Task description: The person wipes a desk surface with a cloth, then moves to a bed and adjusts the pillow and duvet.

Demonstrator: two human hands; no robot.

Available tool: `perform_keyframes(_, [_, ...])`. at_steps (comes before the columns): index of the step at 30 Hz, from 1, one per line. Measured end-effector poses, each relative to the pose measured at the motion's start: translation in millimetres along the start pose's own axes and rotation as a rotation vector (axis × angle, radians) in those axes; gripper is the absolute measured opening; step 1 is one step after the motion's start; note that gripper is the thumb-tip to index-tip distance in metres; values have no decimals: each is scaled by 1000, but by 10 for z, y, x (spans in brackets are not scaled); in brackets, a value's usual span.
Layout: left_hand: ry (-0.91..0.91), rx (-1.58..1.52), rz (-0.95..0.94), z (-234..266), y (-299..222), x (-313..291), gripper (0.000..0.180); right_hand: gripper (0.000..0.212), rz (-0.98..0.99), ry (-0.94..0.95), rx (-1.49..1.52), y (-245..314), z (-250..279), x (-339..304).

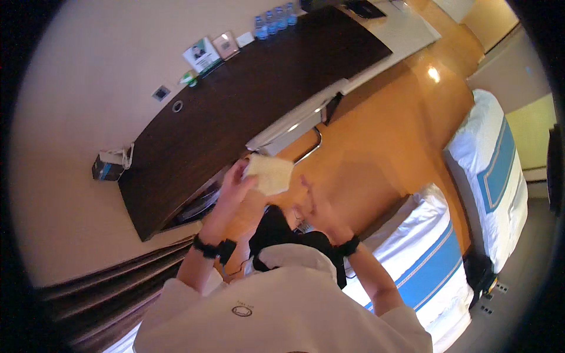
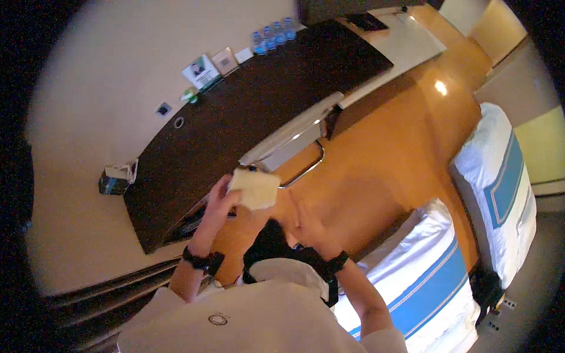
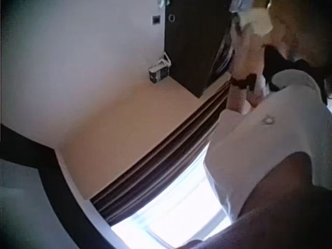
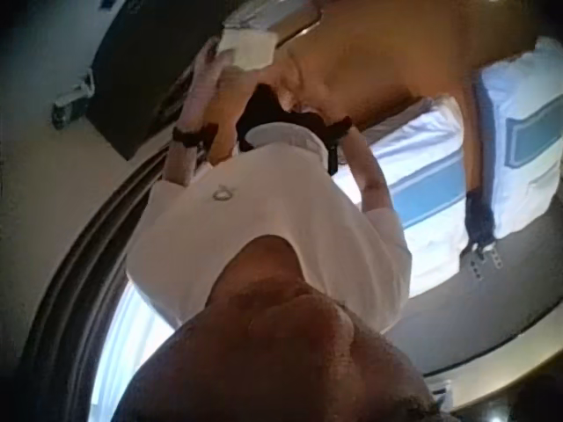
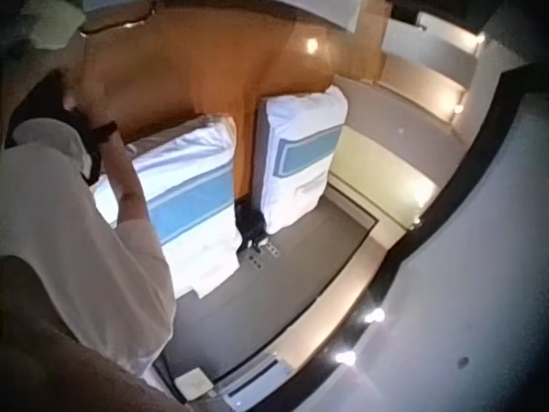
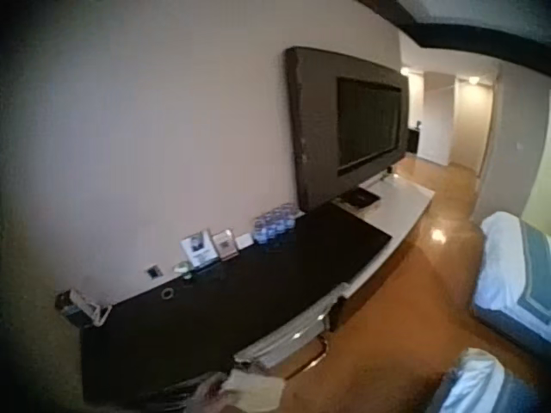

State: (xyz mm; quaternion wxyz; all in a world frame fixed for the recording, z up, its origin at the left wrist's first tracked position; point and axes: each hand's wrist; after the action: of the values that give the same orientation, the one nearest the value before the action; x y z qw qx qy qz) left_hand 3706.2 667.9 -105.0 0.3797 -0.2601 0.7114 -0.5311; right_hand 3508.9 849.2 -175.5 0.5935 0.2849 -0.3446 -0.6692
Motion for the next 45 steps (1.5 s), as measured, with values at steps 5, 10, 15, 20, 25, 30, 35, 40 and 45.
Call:
perform_keyframes(5, [194,-222,157,-1455,144,970,45,80,-54,-223,219,-870,1211,-54])
perform_keyframes(10, [221,-392,137,-2597,182,1776,43,75,-241,-345,767,-1672,2075,228])
perform_keyframes(15, [260,-498,178,-3401,332,2938,44,72,-347,-264,822,-2457,3008,916])
perform_keyframes(20, [251,-603,320,-4330,-13,3938,45,66,-372,-300,629,-3209,4051,1622])
perform_keyframes(25, [320,-685,371,-5152,-371,4956,46,62,-463,-216,1176,-3722,5322,2177])
perform_keyframes(30, [333,-647,274,-5981,-514,6036,46,60,-525,-170,1020,-4323,6363,2802])
perform_keyframes(35, [54,-290,253,-6664,-405,7147,48,62,-452,-159,787,-5457,7343,3609])
perform_keyframes(40, [-129,-86,349,-7200,299,7983,44,59,-269,-36,621,-6641,7782,4192])
perform_keyframes(45, [-253,-4,170,-7592,388,9024,36,59,-242,49,557,-7479,8244,5086])
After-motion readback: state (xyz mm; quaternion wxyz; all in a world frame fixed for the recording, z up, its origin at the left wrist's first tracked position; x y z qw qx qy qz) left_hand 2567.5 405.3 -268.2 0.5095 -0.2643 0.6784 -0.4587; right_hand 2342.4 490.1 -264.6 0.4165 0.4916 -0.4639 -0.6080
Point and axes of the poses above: each hand's wrist, its own x-axis towards the middle knuckle, its own z-axis out of the back of the hand, y = z × x, and after that the axes turned 7 degrees about -x, right-handed
